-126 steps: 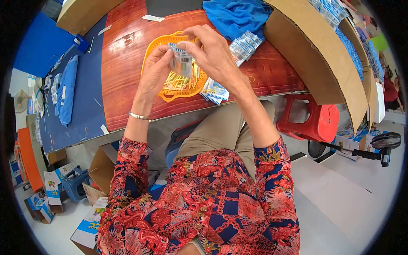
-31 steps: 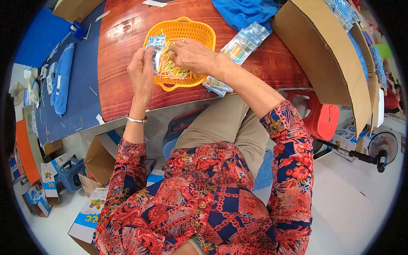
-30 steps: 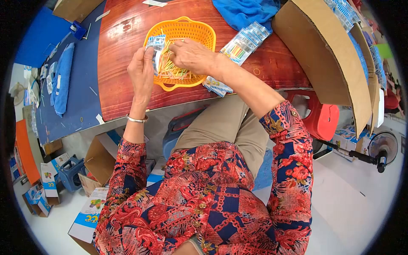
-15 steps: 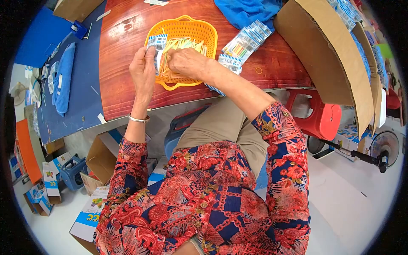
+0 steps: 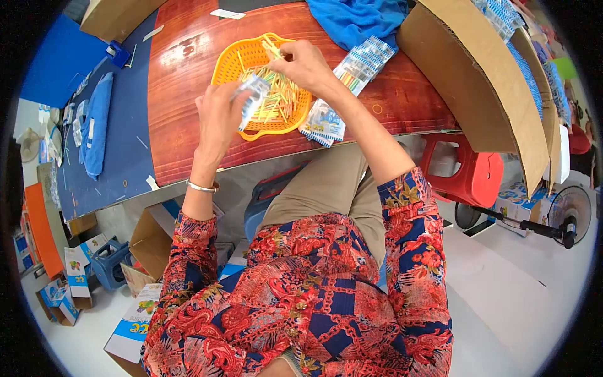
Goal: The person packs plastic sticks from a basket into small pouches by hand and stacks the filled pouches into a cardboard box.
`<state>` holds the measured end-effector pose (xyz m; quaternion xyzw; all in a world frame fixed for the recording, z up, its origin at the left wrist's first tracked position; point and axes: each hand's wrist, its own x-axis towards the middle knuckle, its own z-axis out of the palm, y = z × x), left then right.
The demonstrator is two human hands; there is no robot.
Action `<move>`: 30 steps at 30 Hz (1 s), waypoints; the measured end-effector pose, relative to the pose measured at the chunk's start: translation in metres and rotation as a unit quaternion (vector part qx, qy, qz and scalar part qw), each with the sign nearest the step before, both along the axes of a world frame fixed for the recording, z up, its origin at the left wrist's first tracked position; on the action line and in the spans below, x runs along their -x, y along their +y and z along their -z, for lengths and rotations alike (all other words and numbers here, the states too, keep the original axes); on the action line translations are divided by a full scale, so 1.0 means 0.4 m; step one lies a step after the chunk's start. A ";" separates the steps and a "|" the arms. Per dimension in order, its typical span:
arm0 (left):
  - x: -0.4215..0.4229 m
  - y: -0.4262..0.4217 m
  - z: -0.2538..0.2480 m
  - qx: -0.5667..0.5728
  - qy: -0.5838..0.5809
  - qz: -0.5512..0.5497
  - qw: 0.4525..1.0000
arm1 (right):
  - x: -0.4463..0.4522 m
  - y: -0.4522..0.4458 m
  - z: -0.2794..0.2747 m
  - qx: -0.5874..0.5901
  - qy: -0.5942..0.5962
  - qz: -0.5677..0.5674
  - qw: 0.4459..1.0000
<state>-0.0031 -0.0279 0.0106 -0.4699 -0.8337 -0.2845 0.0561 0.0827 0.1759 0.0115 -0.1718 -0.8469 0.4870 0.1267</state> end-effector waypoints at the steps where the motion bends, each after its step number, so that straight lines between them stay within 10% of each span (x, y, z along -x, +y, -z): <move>1: -0.007 -0.001 -0.009 0.047 0.039 0.014 0.998 | -0.005 0.006 -0.001 0.034 -0.004 0.005 0.999; 5: -0.020 0.030 -0.025 0.024 0.066 0.017 0.997 | -0.022 0.010 -0.018 0.096 -0.011 0.017 0.995; 8: 0.012 0.093 -0.021 -0.054 -0.205 0.056 0.976 | -0.010 0.020 0.013 0.026 -0.011 0.015 0.999; 12: -0.032 0.171 0.001 -0.190 -0.638 0.114 0.738 | 0.004 -0.025 -0.030 -0.078 -0.011 0.055 0.995; 16: -0.043 0.205 0.034 -0.256 -0.767 0.092 0.581 | -0.008 -0.026 -0.021 -0.110 -0.047 0.029 0.992; 30: -0.039 0.200 0.024 -0.250 -0.770 -0.012 0.587 | -0.086 -0.065 -0.053 -0.154 0.021 0.025 0.988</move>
